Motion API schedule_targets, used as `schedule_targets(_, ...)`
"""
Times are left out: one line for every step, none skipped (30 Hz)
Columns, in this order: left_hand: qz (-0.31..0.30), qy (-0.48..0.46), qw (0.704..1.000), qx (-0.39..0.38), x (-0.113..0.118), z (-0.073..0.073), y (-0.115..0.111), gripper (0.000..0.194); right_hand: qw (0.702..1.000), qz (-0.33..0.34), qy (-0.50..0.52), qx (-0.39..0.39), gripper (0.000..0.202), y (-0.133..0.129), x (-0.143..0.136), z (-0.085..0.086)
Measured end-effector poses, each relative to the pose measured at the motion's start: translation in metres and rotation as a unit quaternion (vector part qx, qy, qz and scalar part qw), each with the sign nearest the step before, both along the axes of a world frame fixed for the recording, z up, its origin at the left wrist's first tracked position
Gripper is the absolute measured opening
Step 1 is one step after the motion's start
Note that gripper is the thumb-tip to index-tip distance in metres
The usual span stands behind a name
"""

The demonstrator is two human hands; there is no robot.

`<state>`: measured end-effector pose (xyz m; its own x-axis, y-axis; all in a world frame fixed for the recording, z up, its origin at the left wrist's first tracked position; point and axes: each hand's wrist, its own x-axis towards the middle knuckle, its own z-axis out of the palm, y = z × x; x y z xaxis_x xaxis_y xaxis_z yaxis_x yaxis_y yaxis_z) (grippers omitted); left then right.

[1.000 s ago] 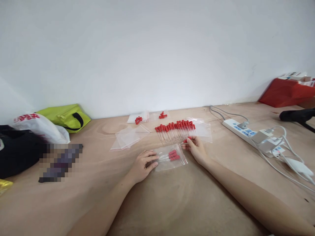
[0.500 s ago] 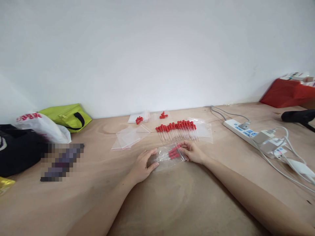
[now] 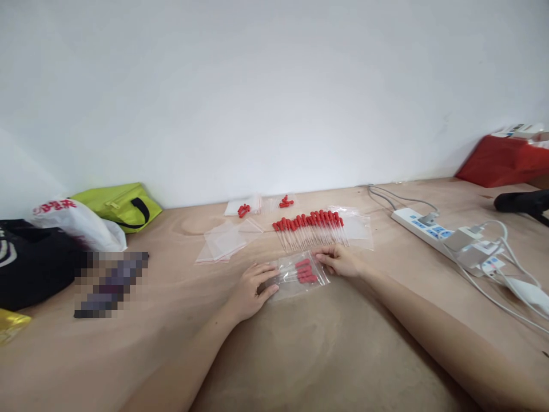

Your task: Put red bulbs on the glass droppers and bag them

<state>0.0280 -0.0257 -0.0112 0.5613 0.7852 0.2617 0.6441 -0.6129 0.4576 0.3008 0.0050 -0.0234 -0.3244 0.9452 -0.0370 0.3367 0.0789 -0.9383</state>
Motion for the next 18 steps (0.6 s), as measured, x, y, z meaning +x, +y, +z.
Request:
schedule_targets(-0.004,0.001,1.000,0.002,0.000,0.000,0.000,0.029,0.998,-0.045,-0.031,0.032,0.025,0.006,0.002,0.001)
schedule_targets(-0.007,0.001,1.000,0.005,0.000,-0.001,0.001,0.029,0.991,-0.091,-0.063,0.070,0.021,0.012,0.002,0.002)
schedule_targets(-0.010,0.001,1.000,0.008,-0.001,-0.001,0.001,0.029,0.980,-0.134,-0.097,0.108,0.016,0.020,0.000,0.004)
schedule_targets(-0.013,0.000,1.000,0.012,-0.001,-0.002,0.001,0.029,0.966,-0.169,-0.132,0.141,0.012,0.027,-0.003,0.007)
schedule_targets(-0.016,0.000,1.000,0.016,-0.001,-0.002,0.001,0.029,0.952,-0.195,-0.167,0.164,0.010,0.035,-0.008,0.009)
schedule_targets(-0.018,-0.001,1.000,0.019,-0.001,-0.002,0.001,0.028,0.941,-0.213,-0.197,0.177,0.010,0.042,-0.014,0.012)
schedule_targets(-0.021,-0.002,1.000,0.021,-0.001,-0.002,0.001,0.027,0.931,-0.226,-0.222,0.180,0.011,0.049,-0.020,0.015)
schedule_targets(-0.022,-0.005,0.999,0.024,-0.001,-0.003,0.001,0.027,0.924,-0.238,-0.244,0.172,0.014,0.055,-0.028,0.018)
schedule_targets(-0.022,-0.008,0.999,0.026,-0.001,-0.003,0.000,0.026,0.920,-0.249,-0.262,0.154,0.017,0.061,-0.035,0.020)
schedule_targets(-0.023,-0.010,0.999,0.029,-0.001,-0.003,0.000,0.026,0.916,-0.259,-0.277,0.132,0.020,0.065,-0.041,0.022)
schedule_targets(-0.024,-0.012,0.999,0.030,-0.002,-0.003,0.000,0.026,0.913,-0.268,-0.287,0.110,0.022,0.069,-0.047,0.023)
schedule_targets(-0.024,-0.013,0.999,0.031,-0.002,-0.004,0.001,0.026,0.911,-0.275,-0.294,0.092,0.024,0.072,-0.051,0.024)
schedule_targets(-0.025,-0.012,0.999,0.031,-0.002,-0.004,0.001,0.027,0.909,-0.282,-0.297,0.079,0.026,0.075,-0.054,0.025)
schedule_targets(-0.025,-0.010,0.999,0.031,-0.002,-0.005,0.001,0.027,0.908,-0.288,-0.297,0.071,0.027,0.076,-0.056,0.025)
schedule_targets(-0.025,-0.009,0.999,0.030,-0.002,-0.005,0.001,0.027,0.907,-0.291,-0.296,0.066,0.028,0.077,-0.057,0.026)
schedule_targets(-0.025,-0.008,0.999,0.029,-0.003,-0.005,0.001,0.027,0.907,-0.294,-0.296,0.060,0.029,0.078,-0.057,0.026)
schedule_targets(-0.024,-0.007,0.999,0.029,-0.003,-0.006,0.001,0.027,0.906,-0.296,-0.296,0.056,0.030,0.078,-0.057,0.026)
schedule_targets(-0.024,-0.006,0.999,0.028,-0.002,-0.006,0.001,0.027,0.907,-0.297,-0.295,0.052,0.030,0.078,-0.058,0.026)
